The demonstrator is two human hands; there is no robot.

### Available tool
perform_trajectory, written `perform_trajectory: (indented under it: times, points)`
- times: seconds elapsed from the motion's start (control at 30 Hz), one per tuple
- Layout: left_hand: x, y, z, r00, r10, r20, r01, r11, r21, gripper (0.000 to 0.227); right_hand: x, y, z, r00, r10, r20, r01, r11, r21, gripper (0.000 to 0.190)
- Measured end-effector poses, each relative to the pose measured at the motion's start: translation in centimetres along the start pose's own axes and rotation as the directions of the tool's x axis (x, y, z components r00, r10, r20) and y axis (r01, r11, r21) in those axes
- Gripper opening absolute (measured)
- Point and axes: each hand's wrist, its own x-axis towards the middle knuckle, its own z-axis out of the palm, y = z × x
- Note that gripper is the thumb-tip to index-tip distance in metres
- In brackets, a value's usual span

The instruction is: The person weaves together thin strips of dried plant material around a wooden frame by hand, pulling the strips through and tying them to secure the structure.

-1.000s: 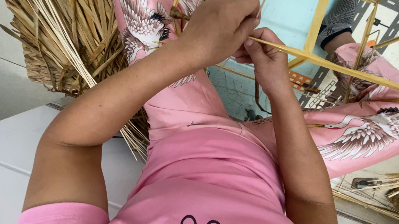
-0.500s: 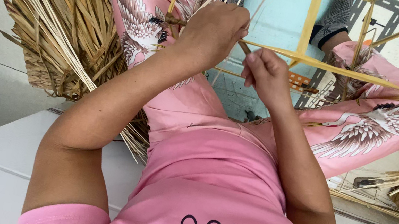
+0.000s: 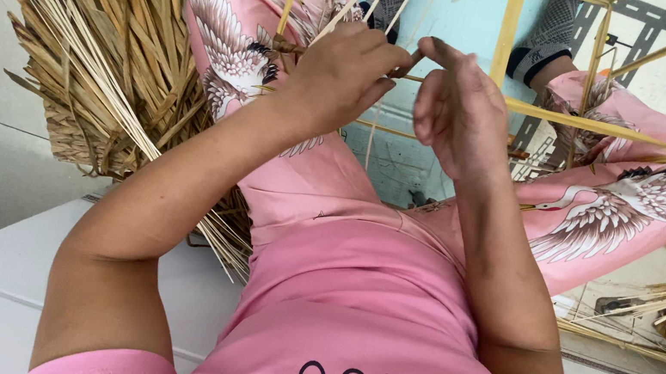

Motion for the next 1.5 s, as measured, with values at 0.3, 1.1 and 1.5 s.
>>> perform_trajectory:
  times: [0.3,1.1,1.5]
  points:
    - [0.1,0.7,1.4,0.995,-0.085,0.058,0.073,0.980,0.185,0.007,-2.5,4.5,-0.9,0.843,-0.522,0.132,0.349,0.343,-0.872,0.025]
    - [0.2,1.0,2.9,0.994,-0.063,-0.087,0.077,0.983,0.169,0.014,-3.5,3.0,0.0,0.853,-0.521,-0.009,0.369,0.616,-0.696,0.050]
    - [0.1,1.1,2.2,0.990,-0.135,-0.034,0.137,0.989,0.058,0.023,-4.3,2.7,-2.6,0.974,-0.058,-0.219,0.019,0.985,-0.174,0.027]
